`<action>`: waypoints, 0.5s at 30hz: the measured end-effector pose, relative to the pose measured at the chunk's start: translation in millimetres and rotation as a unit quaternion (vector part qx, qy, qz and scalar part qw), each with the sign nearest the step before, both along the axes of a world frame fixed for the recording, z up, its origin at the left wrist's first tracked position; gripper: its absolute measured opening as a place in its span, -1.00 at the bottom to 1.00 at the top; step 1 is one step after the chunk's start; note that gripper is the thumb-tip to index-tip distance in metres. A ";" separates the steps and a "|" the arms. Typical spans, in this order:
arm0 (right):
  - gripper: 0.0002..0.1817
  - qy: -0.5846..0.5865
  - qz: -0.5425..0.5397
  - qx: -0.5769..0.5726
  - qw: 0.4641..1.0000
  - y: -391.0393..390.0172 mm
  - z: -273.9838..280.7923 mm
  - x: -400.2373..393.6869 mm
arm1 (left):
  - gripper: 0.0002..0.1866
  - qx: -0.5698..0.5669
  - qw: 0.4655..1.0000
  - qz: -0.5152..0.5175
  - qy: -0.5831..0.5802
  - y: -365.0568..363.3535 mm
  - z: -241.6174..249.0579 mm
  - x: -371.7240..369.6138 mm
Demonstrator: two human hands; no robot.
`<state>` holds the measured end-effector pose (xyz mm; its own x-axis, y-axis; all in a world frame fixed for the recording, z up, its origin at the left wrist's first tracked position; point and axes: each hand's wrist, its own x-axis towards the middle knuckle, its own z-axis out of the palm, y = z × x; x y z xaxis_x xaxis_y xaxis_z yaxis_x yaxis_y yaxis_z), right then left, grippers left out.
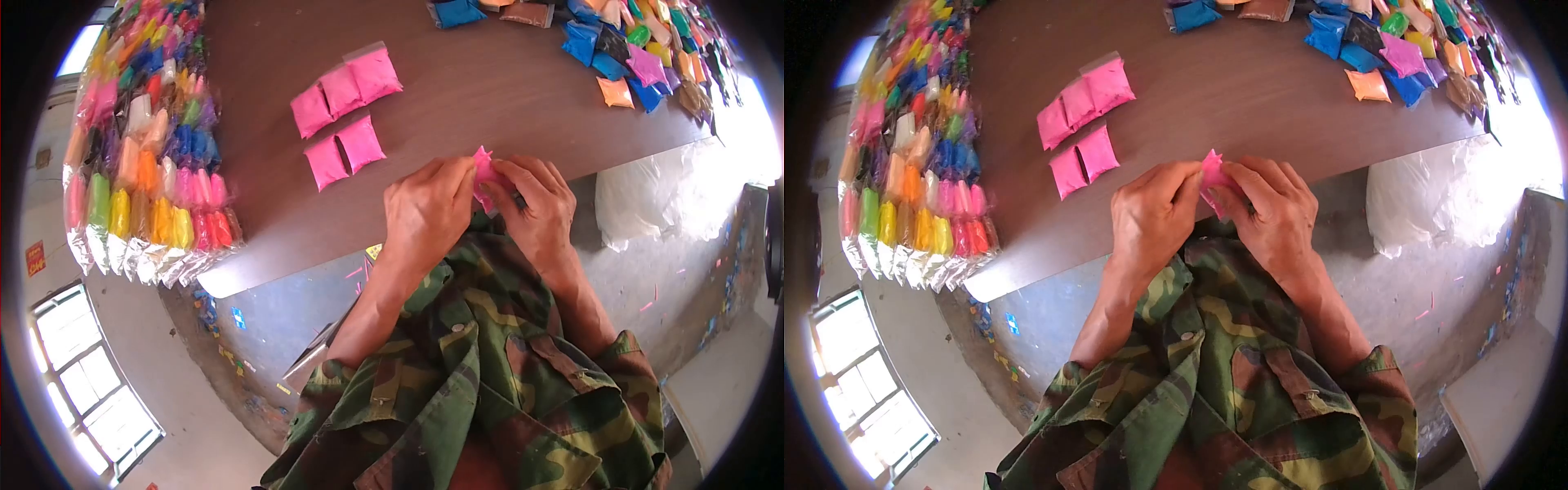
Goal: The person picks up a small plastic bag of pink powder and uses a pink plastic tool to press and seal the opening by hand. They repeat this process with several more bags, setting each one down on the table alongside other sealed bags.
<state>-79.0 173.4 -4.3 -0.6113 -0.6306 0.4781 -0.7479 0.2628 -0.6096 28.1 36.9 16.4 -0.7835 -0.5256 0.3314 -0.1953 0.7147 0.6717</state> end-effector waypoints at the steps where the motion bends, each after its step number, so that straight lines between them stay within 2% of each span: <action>1: -0.73 0.001 0.000 -0.002 1.000 -0.8 0.0 -0.4 | -0.95 -0.005 1.000 -0.002 -0.020 -2.4 1.0 -2.6; 3: -0.74 0.002 -0.003 -0.004 1.000 -0.5 -0.5 -0.6 | -0.95 -0.015 0.998 -0.008 -0.061 -5.6 1.5 -6.6; 9: -0.75 0.010 -0.004 0.001 1.000 0.0 -2.2 0.0 | -0.95 -0.057 0.994 0.034 -0.086 -19.8 -3.3 -11.4; 15: -0.74 0.002 -0.008 -0.001 1.000 -0.5 -2.0 0.2 | -0.95 -0.006 1.000 0.010 -0.014 0.1 6.8 0.6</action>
<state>-78.8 173.0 -6.3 -0.6196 -0.6193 0.4823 -0.7459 0.2730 -0.6076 28.8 37.0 23.2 -0.7818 -0.5379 0.3152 -0.2288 0.7179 0.6575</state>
